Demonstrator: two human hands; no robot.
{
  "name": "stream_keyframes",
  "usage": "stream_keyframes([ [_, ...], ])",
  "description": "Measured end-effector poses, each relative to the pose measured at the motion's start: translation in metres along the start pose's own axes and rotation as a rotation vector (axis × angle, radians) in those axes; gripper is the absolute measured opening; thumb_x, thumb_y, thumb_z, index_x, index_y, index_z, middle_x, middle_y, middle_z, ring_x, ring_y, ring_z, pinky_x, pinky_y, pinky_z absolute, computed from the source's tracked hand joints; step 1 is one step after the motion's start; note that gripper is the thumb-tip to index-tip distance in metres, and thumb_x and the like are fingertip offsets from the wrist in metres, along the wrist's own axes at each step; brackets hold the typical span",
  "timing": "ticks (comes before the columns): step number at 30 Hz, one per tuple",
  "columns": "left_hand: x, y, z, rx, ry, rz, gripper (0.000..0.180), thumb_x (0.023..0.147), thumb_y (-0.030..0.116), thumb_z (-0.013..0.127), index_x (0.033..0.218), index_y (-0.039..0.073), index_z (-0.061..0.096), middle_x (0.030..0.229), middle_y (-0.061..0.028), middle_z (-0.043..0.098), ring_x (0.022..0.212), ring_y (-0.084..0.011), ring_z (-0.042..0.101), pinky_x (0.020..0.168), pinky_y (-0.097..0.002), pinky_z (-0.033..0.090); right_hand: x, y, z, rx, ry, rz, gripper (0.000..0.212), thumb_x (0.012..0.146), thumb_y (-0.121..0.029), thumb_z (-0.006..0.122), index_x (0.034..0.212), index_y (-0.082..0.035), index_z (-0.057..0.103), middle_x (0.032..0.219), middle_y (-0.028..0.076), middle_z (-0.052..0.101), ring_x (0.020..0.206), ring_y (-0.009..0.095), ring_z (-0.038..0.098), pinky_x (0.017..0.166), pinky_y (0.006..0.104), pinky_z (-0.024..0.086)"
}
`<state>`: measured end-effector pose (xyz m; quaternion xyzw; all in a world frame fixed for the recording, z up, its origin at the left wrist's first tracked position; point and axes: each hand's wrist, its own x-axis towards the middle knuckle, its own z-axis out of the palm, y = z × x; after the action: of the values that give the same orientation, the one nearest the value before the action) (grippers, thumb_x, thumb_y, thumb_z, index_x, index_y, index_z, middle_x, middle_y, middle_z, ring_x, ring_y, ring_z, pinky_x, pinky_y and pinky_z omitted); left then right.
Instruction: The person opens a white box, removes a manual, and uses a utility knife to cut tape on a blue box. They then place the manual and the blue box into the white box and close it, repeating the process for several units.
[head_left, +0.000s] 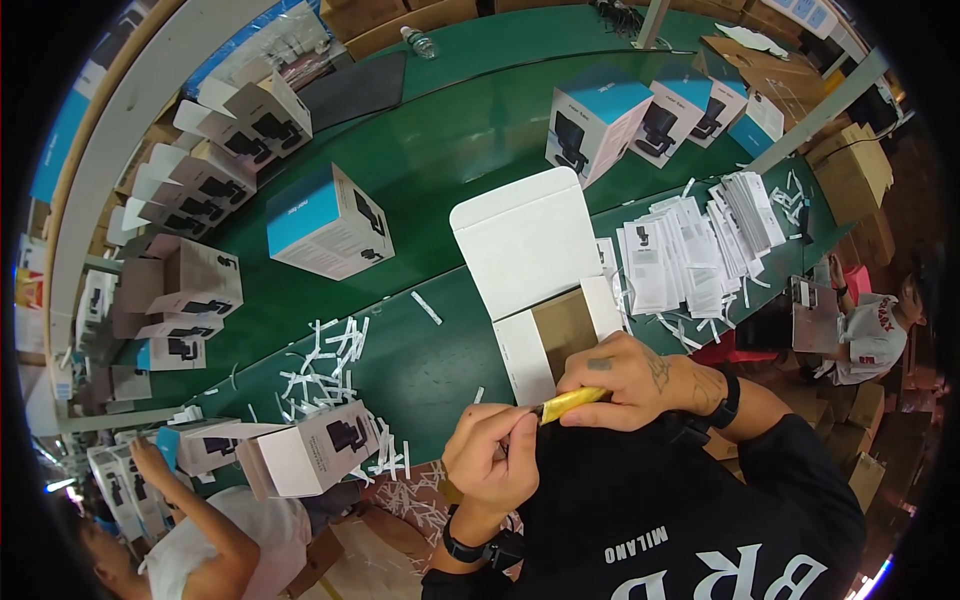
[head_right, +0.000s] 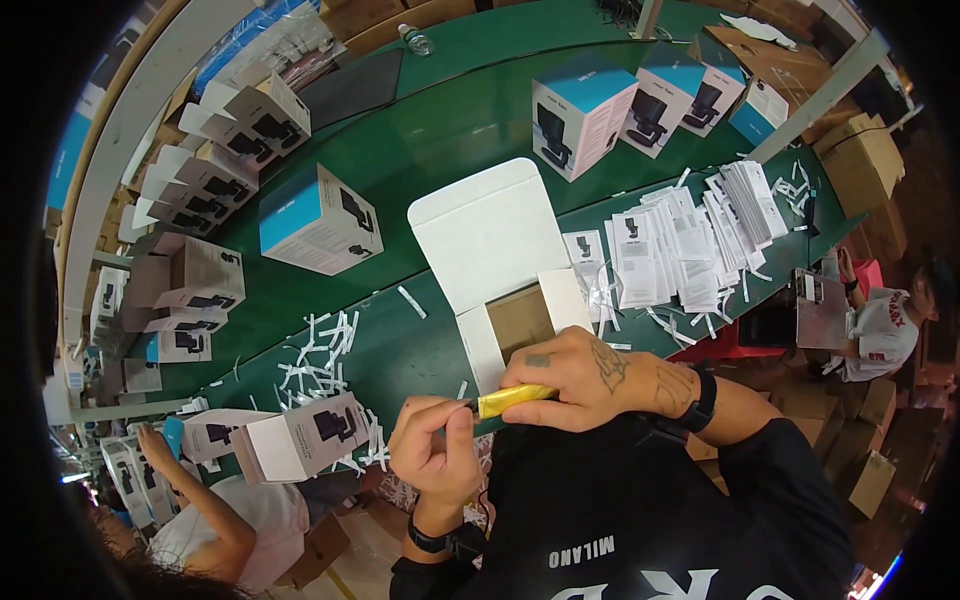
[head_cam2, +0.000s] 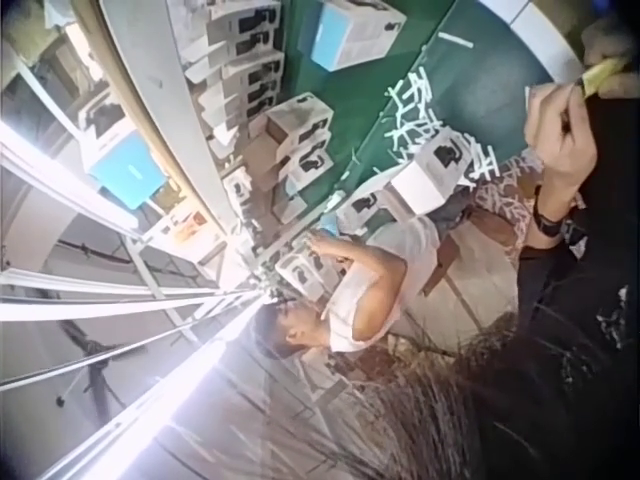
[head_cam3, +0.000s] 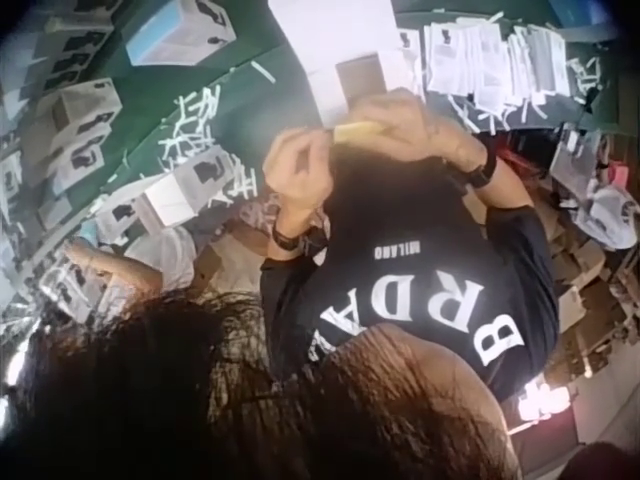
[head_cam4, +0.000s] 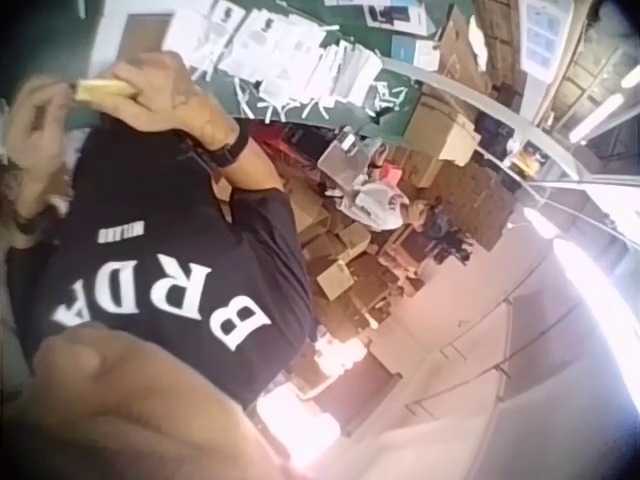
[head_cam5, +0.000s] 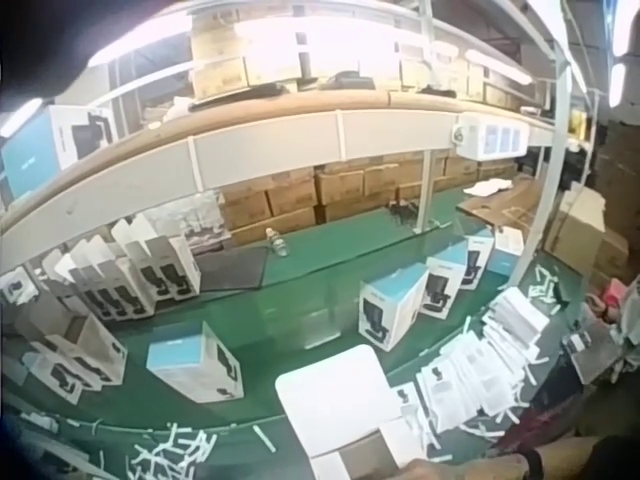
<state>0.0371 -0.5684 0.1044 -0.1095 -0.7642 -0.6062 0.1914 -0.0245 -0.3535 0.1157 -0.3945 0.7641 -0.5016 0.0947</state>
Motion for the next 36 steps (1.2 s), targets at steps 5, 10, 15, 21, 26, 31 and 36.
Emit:
stream_keyframes([
  [5, -0.013, 0.016, -0.007, -0.016, 0.075, -0.129, 0.008, 0.092, 0.003, 0.068, 0.091, -0.005, 0.068, 0.080, -0.0118, 0.065, 0.068, -0.0173, 0.061, 0.062, -0.0270, 0.049, 0.004, -0.015, -0.002, -0.052, -0.037, -0.055, 0.018, 0.090, -0.019, 0.077, 0.095, -0.005, 0.067, 0.077, 0.006, 0.065, 0.057, 0.025, 0.063, 0.050, 0.0333, 0.047],
  [10, -0.019, 0.017, -0.011, -0.026, 0.122, -0.060, 0.010, 0.093, 0.006, 0.068, 0.089, -0.004, 0.068, 0.079, -0.0110, 0.063, 0.065, -0.0164, 0.060, 0.059, -0.0266, 0.047, 0.001, -0.018, 0.001, -0.091, -0.051, -0.090, 0.019, 0.091, -0.021, 0.077, 0.095, -0.005, 0.067, 0.074, 0.005, 0.065, 0.056, 0.024, 0.063, 0.050, 0.0340, 0.047],
  [15, -0.019, 0.020, -0.019, -0.039, 0.143, -0.056, 0.009, 0.090, 0.005, 0.070, 0.088, -0.003, 0.070, 0.076, -0.0107, 0.065, 0.062, -0.0158, 0.059, 0.057, -0.0261, 0.046, 0.000, -0.020, 0.002, -0.013, -0.064, -0.073, 0.023, 0.093, -0.027, 0.075, 0.098, -0.005, 0.067, 0.078, 0.006, 0.065, 0.059, 0.026, 0.065, 0.052, 0.0338, 0.050],
  [21, -0.019, 0.025, -0.024, 0.017, 0.147, 0.025, 0.014, 0.092, 0.010, 0.069, 0.087, -0.003, 0.068, 0.070, -0.0093, 0.065, 0.060, -0.0153, 0.057, 0.057, -0.0264, 0.044, 0.001, -0.024, 0.003, -0.006, -0.074, -0.089, 0.023, 0.092, -0.025, 0.075, 0.097, -0.005, 0.066, 0.078, 0.006, 0.064, 0.060, 0.027, 0.065, 0.053, 0.0345, 0.050],
  [26, -0.019, 0.027, -0.032, 0.023, 0.136, 0.016, 0.014, 0.092, 0.010, 0.069, 0.087, -0.003, 0.068, 0.071, -0.0097, 0.065, 0.059, -0.0152, 0.057, 0.057, -0.0263, 0.044, 0.002, -0.027, 0.005, -0.005, -0.057, -0.096, 0.022, 0.092, -0.025, 0.076, 0.096, -0.005, 0.066, 0.078, 0.006, 0.064, 0.060, 0.027, 0.065, 0.053, 0.0351, 0.050],
  [31, -0.020, 0.028, -0.035, 0.007, 0.151, 0.005, 0.014, 0.092, 0.009, 0.069, 0.086, -0.003, 0.068, 0.071, -0.0099, 0.064, 0.058, -0.0155, 0.058, 0.057, -0.0258, 0.044, 0.005, -0.028, 0.005, -0.016, -0.058, -0.108, 0.022, 0.091, -0.024, 0.076, 0.095, -0.005, 0.066, 0.077, 0.006, 0.064, 0.060, 0.027, 0.065, 0.053, 0.0353, 0.051],
  [36, -0.015, 0.015, -0.040, 0.045, 0.235, 0.111, 0.006, 0.087, 0.004, 0.068, 0.084, 0.000, 0.070, 0.070, -0.0093, 0.066, 0.061, -0.0178, 0.063, 0.056, -0.0263, 0.049, 0.000, -0.017, 0.003, -0.174, 0.038, -0.106, 0.016, 0.092, -0.018, 0.074, 0.095, -0.004, 0.067, 0.072, 0.006, 0.063, 0.057, 0.025, 0.063, 0.052, 0.0335, 0.048],
])
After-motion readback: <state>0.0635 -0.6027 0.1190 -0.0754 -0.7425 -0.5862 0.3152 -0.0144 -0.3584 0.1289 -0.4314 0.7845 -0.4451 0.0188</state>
